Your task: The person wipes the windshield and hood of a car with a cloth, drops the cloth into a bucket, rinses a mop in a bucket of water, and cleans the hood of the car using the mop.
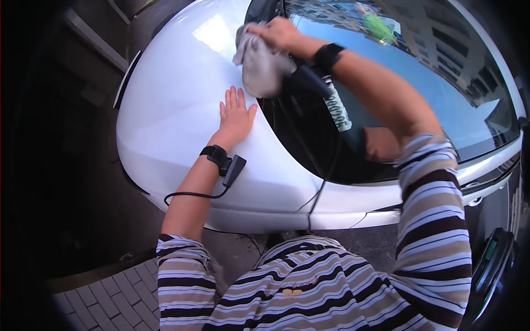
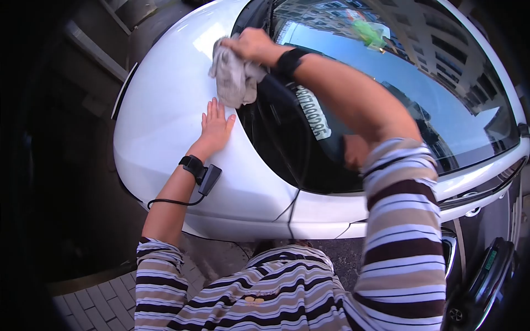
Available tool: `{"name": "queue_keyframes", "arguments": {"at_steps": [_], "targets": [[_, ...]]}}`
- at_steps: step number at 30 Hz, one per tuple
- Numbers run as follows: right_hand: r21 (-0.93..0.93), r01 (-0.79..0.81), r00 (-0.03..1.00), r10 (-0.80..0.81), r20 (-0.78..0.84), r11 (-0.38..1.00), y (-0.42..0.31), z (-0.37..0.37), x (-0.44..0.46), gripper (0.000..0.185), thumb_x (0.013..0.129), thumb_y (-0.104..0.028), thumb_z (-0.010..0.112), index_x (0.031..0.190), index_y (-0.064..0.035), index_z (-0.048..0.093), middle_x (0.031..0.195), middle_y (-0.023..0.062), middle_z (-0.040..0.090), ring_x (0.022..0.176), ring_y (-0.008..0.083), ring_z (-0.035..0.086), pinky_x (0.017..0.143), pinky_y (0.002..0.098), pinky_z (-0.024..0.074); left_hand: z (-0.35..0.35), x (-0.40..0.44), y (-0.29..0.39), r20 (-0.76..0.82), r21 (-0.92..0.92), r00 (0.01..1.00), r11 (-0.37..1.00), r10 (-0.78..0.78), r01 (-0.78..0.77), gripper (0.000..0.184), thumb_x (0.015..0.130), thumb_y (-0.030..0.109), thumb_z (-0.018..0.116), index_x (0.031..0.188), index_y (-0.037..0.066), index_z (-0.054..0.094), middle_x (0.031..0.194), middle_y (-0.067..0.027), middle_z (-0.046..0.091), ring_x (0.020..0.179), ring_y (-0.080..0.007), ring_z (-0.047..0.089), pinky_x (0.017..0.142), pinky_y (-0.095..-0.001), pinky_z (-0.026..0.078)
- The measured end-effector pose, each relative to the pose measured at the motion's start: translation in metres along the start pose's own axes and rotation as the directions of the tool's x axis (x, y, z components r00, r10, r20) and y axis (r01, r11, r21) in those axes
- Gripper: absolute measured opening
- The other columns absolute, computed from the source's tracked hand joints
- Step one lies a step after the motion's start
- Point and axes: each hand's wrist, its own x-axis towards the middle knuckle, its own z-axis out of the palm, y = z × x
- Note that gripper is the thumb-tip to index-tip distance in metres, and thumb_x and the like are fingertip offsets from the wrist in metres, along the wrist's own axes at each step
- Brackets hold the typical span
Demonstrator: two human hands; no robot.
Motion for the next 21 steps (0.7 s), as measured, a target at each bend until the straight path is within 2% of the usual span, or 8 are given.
{"name": "queue_keyframes", "arguments": {"at_steps": [2,4,6,10,13,16,17,21], "targets": [[0.039,0.063,0.998,-0.063,0.001,0.997,0.014,-0.052,-0.01,0.051,0.087,-0.051,0.052,0.099,-0.0046,0.067,0.081,0.0197,0.066,0.07,0.0338,0.066,0.071,0.0365,0.0548,0.001,-0.002,0.001,0.018,0.004,1.0,1.0,-0.004,0.004,0.07,0.096,0.044,0.031,0.144,-0.003,0.011,0.151,-0.0229,0.003,0.141,-0.0354,0.001,0.112,-0.0503,0.006],[0.289,-0.208,0.954,0.129,0.271,0.935,0.025,-0.102,-0.016,0.039,0.086,-0.045,0.052,0.102,-0.0127,0.066,0.088,0.0147,0.067,0.081,0.0334,0.065,0.074,0.0387,0.0525,0.0,-0.002,-0.001,0.028,0.005,1.0,1.0,-0.001,0.001,0.07,0.097,0.044,0.03,0.144,-0.003,0.01,0.152,-0.0228,0.002,0.141,-0.0353,0.0,0.112,-0.0502,0.006],[-0.211,-0.229,0.861,0.299,0.411,0.95,0.033,-0.179,-0.035,0.043,0.077,-0.049,0.064,0.079,-0.0067,0.071,0.078,0.012,0.068,0.077,0.028,0.065,0.069,0.0406,0.0509,0.001,-0.002,-0.001,0.039,0.022,0.999,1.0,-0.012,0.012,0.07,0.097,0.044,0.029,0.145,-0.003,0.009,0.152,-0.0227,0.002,0.141,-0.0353,-0.001,0.112,-0.0501,0.005],[-0.817,0.035,0.999,0.004,0.046,0.576,0.114,-0.214,-0.049,0.035,0.08,-0.031,0.062,0.071,0.0023,0.064,0.064,0.0163,0.063,0.059,0.028,0.061,0.055,0.04,0.047,-0.003,0.0,0.001,0.078,0.049,0.996,0.998,-0.042,0.038,0.069,0.097,0.044,0.027,0.145,-0.002,0.007,0.152,-0.0216,0.0,0.142,-0.034,-0.002,0.112,-0.0496,0.005],[-0.546,0.188,0.94,-0.311,-0.14,0.816,0.1,-0.245,-0.073,0.028,0.079,-0.026,0.06,0.07,0.0008,0.064,0.059,0.0164,0.06,0.06,0.0288,0.062,0.055,0.0389,0.0482,-0.006,0.0,0.003,0.088,0.044,0.994,0.997,-0.059,0.056,0.069,0.097,0.044,0.026,0.146,-0.001,0.006,0.153,-0.0203,-0.001,0.142,-0.0325,-0.004,0.113,-0.049,0.004],[0.376,-0.325,0.908,0.397,-0.132,0.868,0.041,-0.229,-0.08,0.025,0.077,-0.021,0.058,0.064,-0.0003,0.062,0.055,0.0143,0.057,0.057,0.0297,0.061,0.053,0.0387,0.048,-0.005,0.0,0.003,0.094,0.058,0.993,0.996,-0.069,0.063,0.07,0.097,0.045,0.025,0.146,0.0,0.005,0.153,-0.0193,-0.001,0.142,-0.0314,-0.004,0.113,-0.0485,0.005],[-0.01,0.079,0.988,-0.08,-0.131,0.997,0.057,-0.2,-0.081,0.026,0.08,-0.021,0.057,0.066,-0.0003,0.062,0.054,0.0135,0.057,0.055,0.0285,0.06,0.052,0.0377,0.0479,-0.006,0.0,0.002,0.098,0.059,0.993,0.996,-0.067,0.061,0.07,0.097,0.045,0.026,0.146,0.0,0.005,0.153,-0.0193,-0.001,0.142,-0.0315,-0.004,0.113,-0.0487,0.005],[-0.353,0.331,0.889,-0.164,0.427,0.875,-0.002,-0.084,-0.152,0.032,0.086,-0.036,0.046,0.1,-0.0145,0.066,0.1,0.0159,0.064,0.097,0.0345,0.058,0.083,0.0513,0.0424,-0.003,0.001,0.001,0.096,0.063,0.994,0.997,-0.061,0.055,0.07,0.097,0.044,0.028,0.146,0.0,0.006,0.153,-0.0196,0.0,0.142,-0.0323,-0.003,0.112,-0.05,0.005]]}}
